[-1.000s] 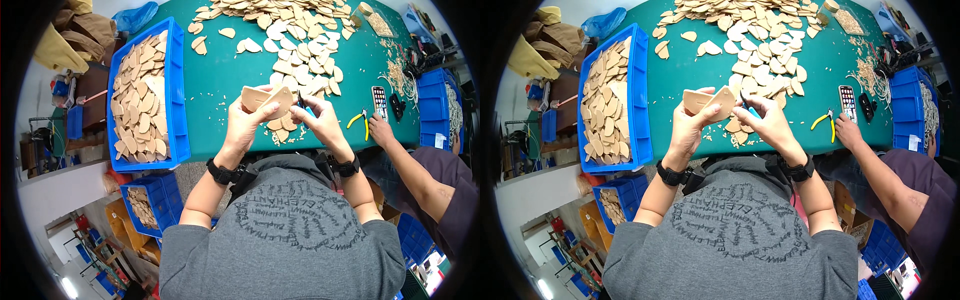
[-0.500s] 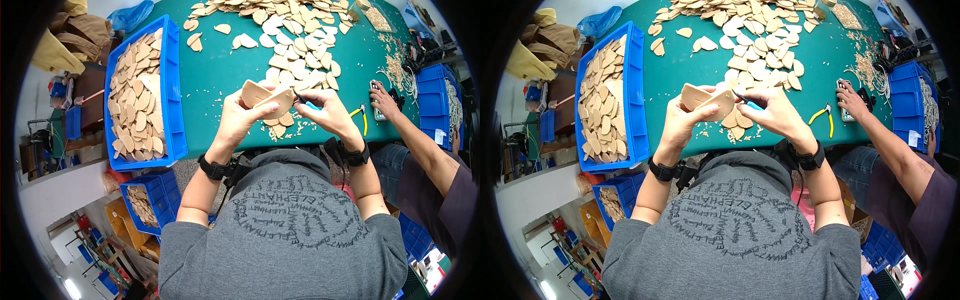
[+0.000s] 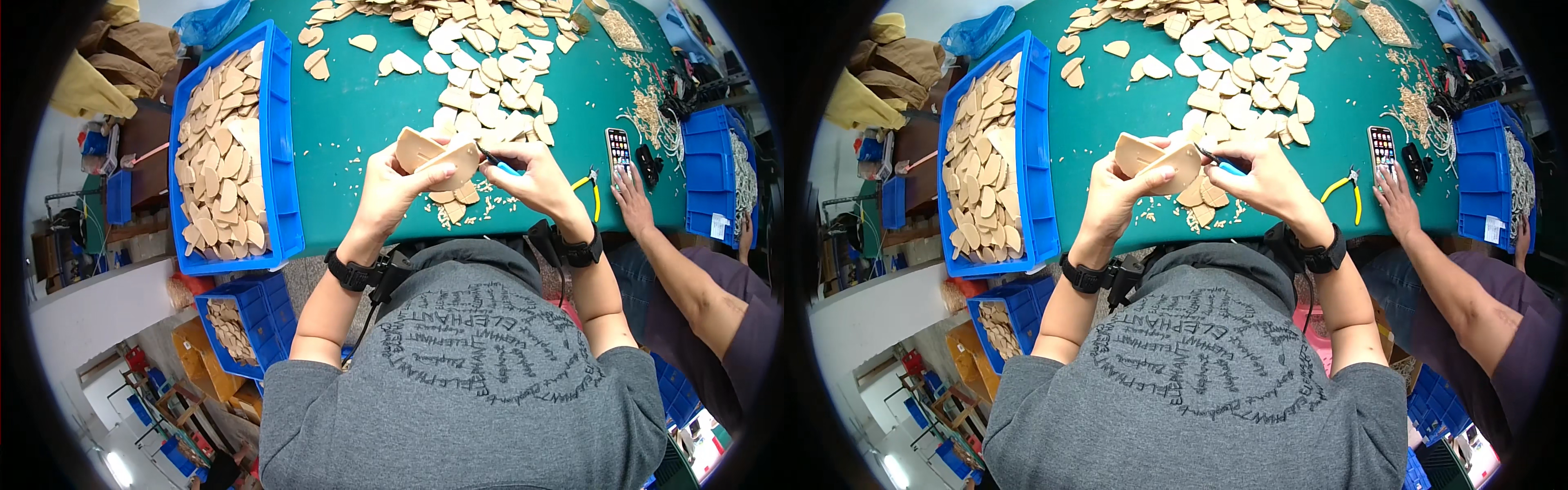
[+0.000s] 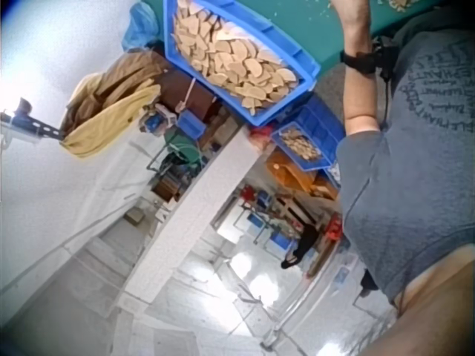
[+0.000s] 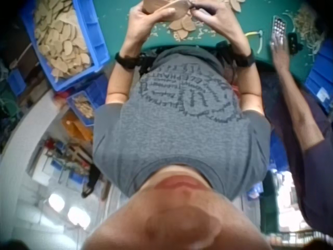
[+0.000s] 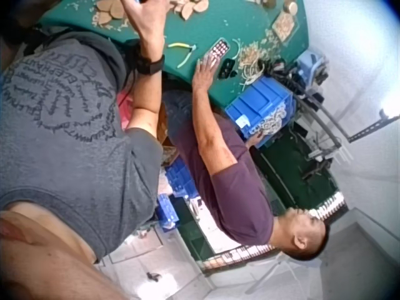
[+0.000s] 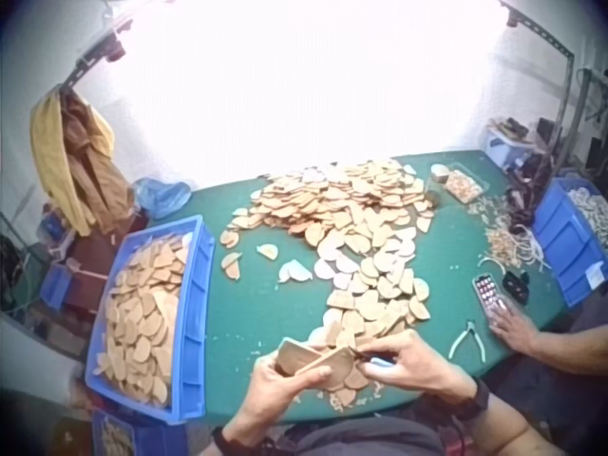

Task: The person uses a handheld tool to smooth and shape the edges of small, flat wooden pieces. They pick up each piece from a blue bin, work on it with the tool, and place the finished piece onto a green table. Another person is visible in the background performing a similar task.

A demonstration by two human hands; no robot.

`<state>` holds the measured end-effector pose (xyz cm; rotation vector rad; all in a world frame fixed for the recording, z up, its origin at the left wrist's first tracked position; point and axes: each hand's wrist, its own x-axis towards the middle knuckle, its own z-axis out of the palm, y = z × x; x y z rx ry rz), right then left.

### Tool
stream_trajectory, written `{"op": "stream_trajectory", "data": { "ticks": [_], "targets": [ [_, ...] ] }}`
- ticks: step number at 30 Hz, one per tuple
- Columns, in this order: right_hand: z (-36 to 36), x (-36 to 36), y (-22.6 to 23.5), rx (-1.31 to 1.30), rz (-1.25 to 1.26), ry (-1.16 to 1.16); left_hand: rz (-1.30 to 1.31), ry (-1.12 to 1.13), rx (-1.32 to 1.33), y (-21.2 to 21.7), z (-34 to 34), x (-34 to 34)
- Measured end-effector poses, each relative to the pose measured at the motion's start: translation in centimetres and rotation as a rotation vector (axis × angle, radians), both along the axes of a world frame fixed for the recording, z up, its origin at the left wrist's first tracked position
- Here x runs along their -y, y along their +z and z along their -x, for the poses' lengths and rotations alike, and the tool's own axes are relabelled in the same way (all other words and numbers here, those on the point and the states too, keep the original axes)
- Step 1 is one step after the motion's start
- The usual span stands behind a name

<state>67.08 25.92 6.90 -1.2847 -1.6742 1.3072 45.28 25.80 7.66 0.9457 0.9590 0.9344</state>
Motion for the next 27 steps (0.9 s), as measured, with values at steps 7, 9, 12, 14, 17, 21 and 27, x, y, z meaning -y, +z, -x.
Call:
{"op": "stream_trajectory", "data": {
  "ticks": [7,9,12,14,17,21,27],
  "targets": [
    [0.2,-0.3,0.1,0.037,-0.06,0.04,-0.017,0.001,-0.01,-0.2,0.1,-0.1],
    [0.2,-0.4,0.0,0.064,-0.054,0.043,-0.027,0.007,-0.01,-0.2,0.2,-0.2],
    [0.6,-0.5,-0.5,0.025,-0.139,0.037,-0.035,0.007,-0.024,-0.2,0.2,-0.2],
    [0.6,-0.6,-0.9,0.053,-0.104,0.035,-0.04,0.006,-0.039,-0.3,0.3,-0.3],
    [0.9,-0.5,-1.4,0.061,-0.09,0.014,-0.046,0.006,-0.053,-0.6,0.5,-0.4],
    [1.3,-0.7,-1.4,0.065,-0.013,0.028,-0.011,0.021,-0.045,-0.8,1.1,-0.4],
    [4.1,-1.4,-0.3,-0.479,0.419,-0.022,0.1,0.131,0.085,-1.3,3.2,0.6]
  ]
}}
